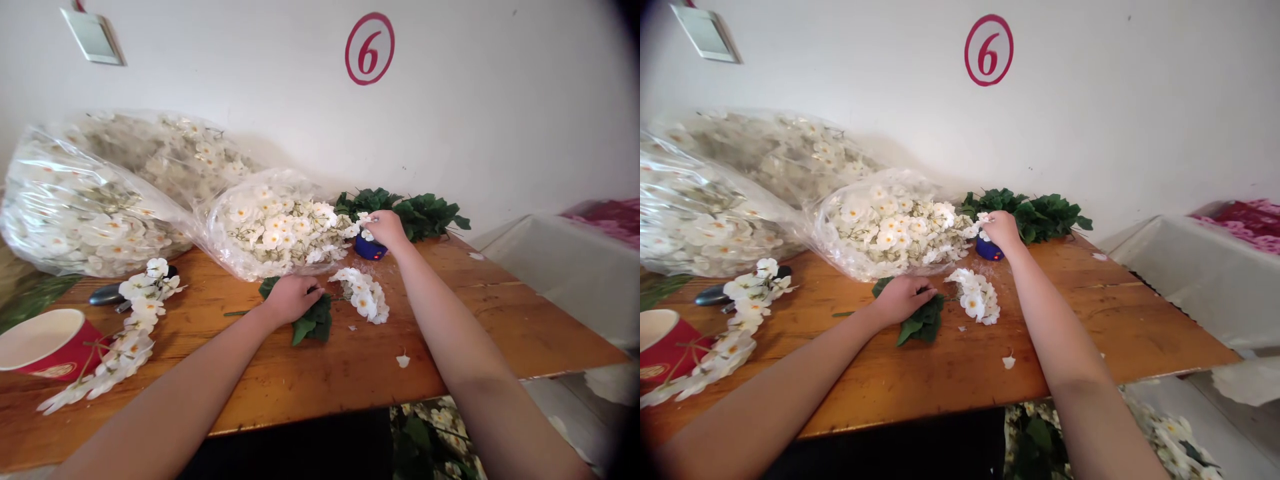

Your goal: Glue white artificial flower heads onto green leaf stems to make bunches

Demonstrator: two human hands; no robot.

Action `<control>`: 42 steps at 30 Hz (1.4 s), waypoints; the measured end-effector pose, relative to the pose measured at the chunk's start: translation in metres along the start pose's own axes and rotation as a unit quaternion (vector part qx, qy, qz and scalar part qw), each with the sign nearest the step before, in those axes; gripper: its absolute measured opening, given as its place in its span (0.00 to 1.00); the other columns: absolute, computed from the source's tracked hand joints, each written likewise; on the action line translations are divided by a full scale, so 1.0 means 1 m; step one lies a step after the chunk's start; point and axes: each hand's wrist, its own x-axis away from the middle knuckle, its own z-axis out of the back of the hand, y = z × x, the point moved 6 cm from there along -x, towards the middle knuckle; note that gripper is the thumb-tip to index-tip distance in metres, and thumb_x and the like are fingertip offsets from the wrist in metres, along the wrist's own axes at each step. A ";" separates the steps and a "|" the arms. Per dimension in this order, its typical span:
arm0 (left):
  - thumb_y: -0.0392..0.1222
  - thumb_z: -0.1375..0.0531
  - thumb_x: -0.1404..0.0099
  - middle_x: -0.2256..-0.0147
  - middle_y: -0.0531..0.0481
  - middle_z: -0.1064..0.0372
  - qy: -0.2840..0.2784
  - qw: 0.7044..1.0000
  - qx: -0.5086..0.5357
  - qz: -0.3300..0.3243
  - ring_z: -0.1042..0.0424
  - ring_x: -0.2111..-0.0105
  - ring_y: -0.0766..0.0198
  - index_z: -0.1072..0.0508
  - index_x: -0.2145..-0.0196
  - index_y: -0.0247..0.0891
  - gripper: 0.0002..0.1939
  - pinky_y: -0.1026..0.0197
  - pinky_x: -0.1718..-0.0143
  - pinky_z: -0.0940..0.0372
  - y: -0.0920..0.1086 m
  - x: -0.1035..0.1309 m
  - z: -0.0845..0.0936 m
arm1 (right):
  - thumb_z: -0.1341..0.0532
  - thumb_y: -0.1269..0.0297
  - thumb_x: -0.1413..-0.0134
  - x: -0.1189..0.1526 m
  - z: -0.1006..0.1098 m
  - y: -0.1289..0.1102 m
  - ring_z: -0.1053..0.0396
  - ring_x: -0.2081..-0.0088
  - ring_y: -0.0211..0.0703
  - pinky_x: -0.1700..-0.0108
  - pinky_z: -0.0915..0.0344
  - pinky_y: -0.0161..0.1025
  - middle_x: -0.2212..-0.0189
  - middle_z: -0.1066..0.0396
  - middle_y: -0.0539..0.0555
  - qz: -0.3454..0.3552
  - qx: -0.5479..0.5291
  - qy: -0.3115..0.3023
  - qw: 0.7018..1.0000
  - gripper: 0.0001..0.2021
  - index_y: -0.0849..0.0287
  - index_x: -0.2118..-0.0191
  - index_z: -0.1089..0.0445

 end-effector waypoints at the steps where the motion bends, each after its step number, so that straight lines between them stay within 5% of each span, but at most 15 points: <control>1: 0.52 0.50 0.31 0.74 0.51 0.30 0.001 1.000 0.001 -0.001 0.33 0.72 0.63 0.28 0.71 0.39 0.19 0.62 0.73 0.49 0.000 0.000 0.000 | 0.38 0.63 0.57 0.000 0.000 0.001 0.29 0.65 0.46 0.62 0.38 0.36 0.69 0.24 0.55 -0.005 -0.009 0.000 1.000 0.12 0.62 0.66 0.22; 8: 0.52 0.50 0.31 0.73 0.50 0.29 0.014 1.000 -0.004 -0.010 0.33 0.72 0.63 0.27 0.70 0.39 0.19 0.62 0.73 0.48 -0.001 0.001 -0.001 | 0.35 0.60 0.62 0.002 -0.002 0.010 0.33 0.73 0.41 0.70 0.39 0.35 0.79 0.29 0.51 -0.066 -0.152 -0.009 0.986 0.11 0.63 0.72 0.23; 17: 0.52 0.49 0.32 0.73 0.51 0.28 -0.001 1.000 0.015 0.005 0.32 0.71 0.63 0.26 0.70 0.40 0.18 0.62 0.71 0.46 -0.001 0.000 -0.001 | 0.33 0.69 0.70 -0.004 -0.006 0.037 0.32 0.76 0.40 0.75 0.37 0.35 0.77 0.28 0.52 -0.197 -0.364 0.021 0.910 0.13 0.66 0.70 0.25; 26: 0.52 0.49 0.31 0.74 0.51 0.30 -0.004 1.000 0.019 0.006 0.33 0.72 0.63 0.27 0.71 0.40 0.18 0.62 0.72 0.47 0.002 0.000 0.002 | 0.34 0.70 0.69 -0.003 0.003 0.042 0.34 0.77 0.38 0.76 0.39 0.33 0.78 0.29 0.53 -0.197 -0.320 0.059 0.925 0.11 0.67 0.71 0.24; 35: 0.52 0.49 0.31 0.70 0.51 0.27 -0.011 0.999 0.034 0.002 0.31 0.69 0.63 0.25 0.67 0.41 0.18 0.62 0.69 0.43 0.002 0.000 0.002 | 0.34 0.66 0.67 -0.006 -0.009 0.029 0.31 0.73 0.43 0.70 0.38 0.34 0.77 0.26 0.53 -0.108 -0.216 -0.005 0.970 0.11 0.65 0.71 0.22; 42: 0.52 0.49 0.31 0.72 0.51 0.28 -0.007 1.000 0.023 0.007 0.31 0.70 0.63 0.25 0.69 0.40 0.18 0.62 0.71 0.44 0.002 0.000 0.002 | 0.35 0.69 0.67 -0.004 -0.007 0.026 0.29 0.70 0.43 0.69 0.36 0.34 0.72 0.23 0.55 -0.120 -0.300 -0.013 0.946 0.12 0.65 0.70 0.22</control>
